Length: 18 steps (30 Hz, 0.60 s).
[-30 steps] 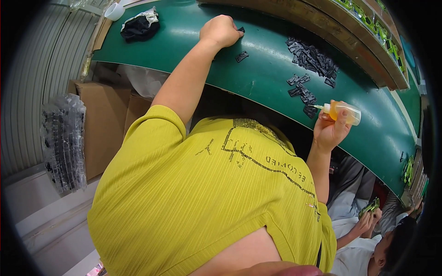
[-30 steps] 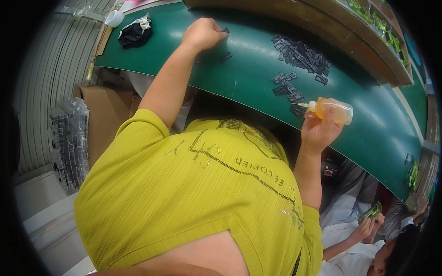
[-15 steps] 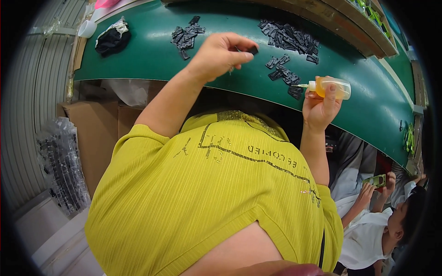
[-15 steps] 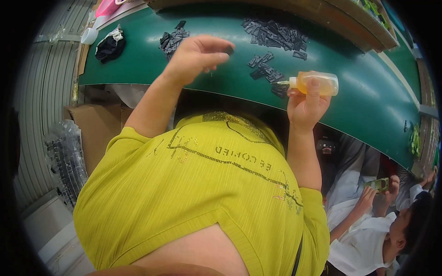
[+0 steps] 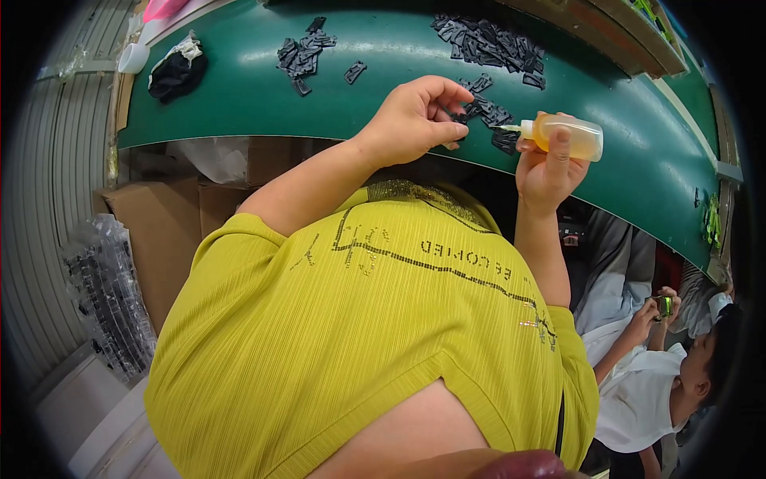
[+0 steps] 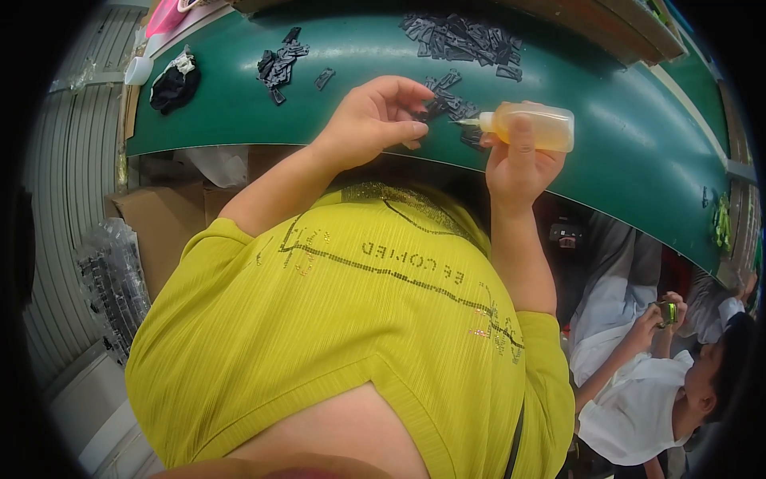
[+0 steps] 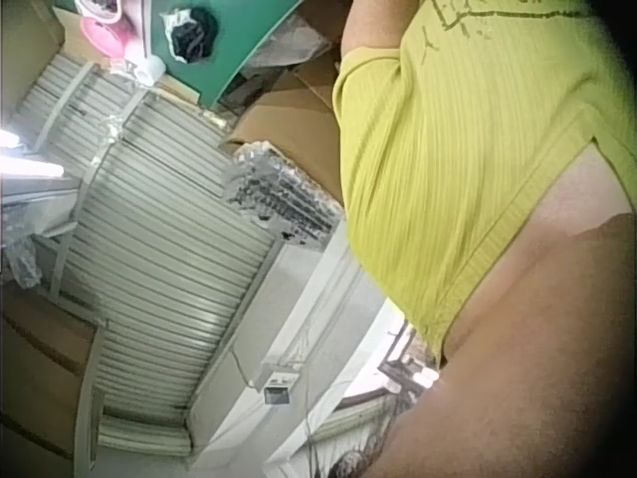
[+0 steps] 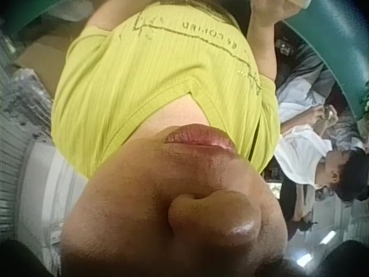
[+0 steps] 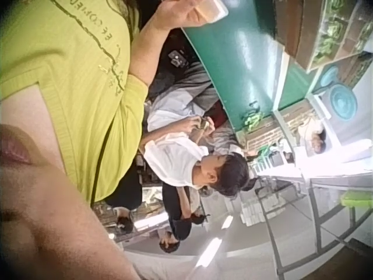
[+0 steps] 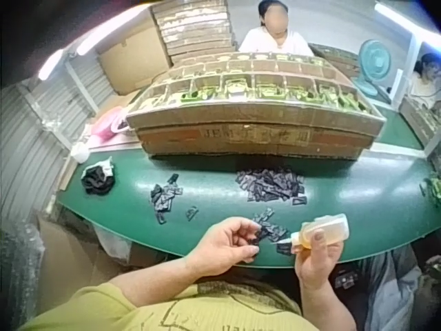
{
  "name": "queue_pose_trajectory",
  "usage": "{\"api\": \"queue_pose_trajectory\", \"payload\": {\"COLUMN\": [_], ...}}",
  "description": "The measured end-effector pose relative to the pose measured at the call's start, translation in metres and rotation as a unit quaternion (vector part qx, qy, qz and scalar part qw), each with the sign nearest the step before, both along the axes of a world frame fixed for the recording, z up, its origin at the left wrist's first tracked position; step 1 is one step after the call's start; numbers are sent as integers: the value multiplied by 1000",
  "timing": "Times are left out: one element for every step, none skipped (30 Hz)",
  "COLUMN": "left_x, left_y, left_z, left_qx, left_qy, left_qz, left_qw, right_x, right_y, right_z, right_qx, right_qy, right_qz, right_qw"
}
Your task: The person applies liquid from a bottle onto small plastic parts, then takes a toy car shell and fits the plastic parts into the shell.
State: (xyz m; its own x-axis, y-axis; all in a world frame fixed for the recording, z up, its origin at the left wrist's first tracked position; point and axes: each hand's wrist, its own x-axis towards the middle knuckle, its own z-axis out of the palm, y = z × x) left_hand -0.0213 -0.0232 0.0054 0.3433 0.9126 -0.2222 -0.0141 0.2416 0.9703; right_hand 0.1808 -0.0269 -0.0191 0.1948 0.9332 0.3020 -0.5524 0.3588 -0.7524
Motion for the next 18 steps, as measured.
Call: {"api": "queue_pose_trajectory", "payload": {"left_x": [1, 1, 0, -1, -1, -2, -2, -1, 0, 0, 0, 1, 2, 2, 2, 2, 1, 1], "left_y": [0, 0, 0, 1, 2, 2, 2, 3, 3, 3, 3, 3, 2, 2, 2, 3, 3, 3], "left_z": [0, 0, 0, -1, -1, 1, 2, 3, 4, 5, 5, 5, 4, 4, 4, 4, 4, 4], "left_qx": [-8, -16, -18, -26, -34, -36, -36, -36, -37, -39, -41, -42, -38, -34, -34, -35, -36, -36], "left_qy": [-12, -23, -23, -13, -4, -4, 4, 13, 12, 13, 15, 14, 8, 2, 2, 1, 0, 0], "left_qz": [-1, -2, -2, -13, -23, -23, -28, -32, -33, -33, -32, -32, -28, -23, -23, -25, -26, -26], "left_qw": [1000, 1000, 1000, 999, 999, 999, 999, 999, 999, 999, 999, 998, 999, 999, 999, 999, 999, 999], "right_x": [-3, -6, -8, -9, -10, -11, -11, -10, -10, -9, -9, -9, -10, -11, -11, -11, -11, -11], "right_y": [-2, -4, -6, -6, -7, -7, -7, -6, -6, -6, -5, -6, -6, -6, -6, -6, -6, -6], "right_z": [0, -1, 0, 0, 1, 2, 1, 1, 1, 0, -1, -2, -2, -1, 0, 0, -1, -1], "right_qx": [9, 17, 14, 12, 22, 31, 29, 26, 24, 22, 24, 25, 24, 21, 18, 17, 18, 18], "right_qy": [-25, -51, -13, -14, -44, -74, -75, -84, -93, -94, -102, -110, -110, -112, -114, -114, -115, -116], "right_qz": [-20, -39, -7, -8, -14, -20, -20, -19, -19, -19, -14, -8, -8, -10, -13, -13, -13, -12], "right_qw": [999, 998, 1000, 1000, 999, 997, 997, 996, 995, 995, 994, 994, 994, 993, 993, 993, 993, 993]}}
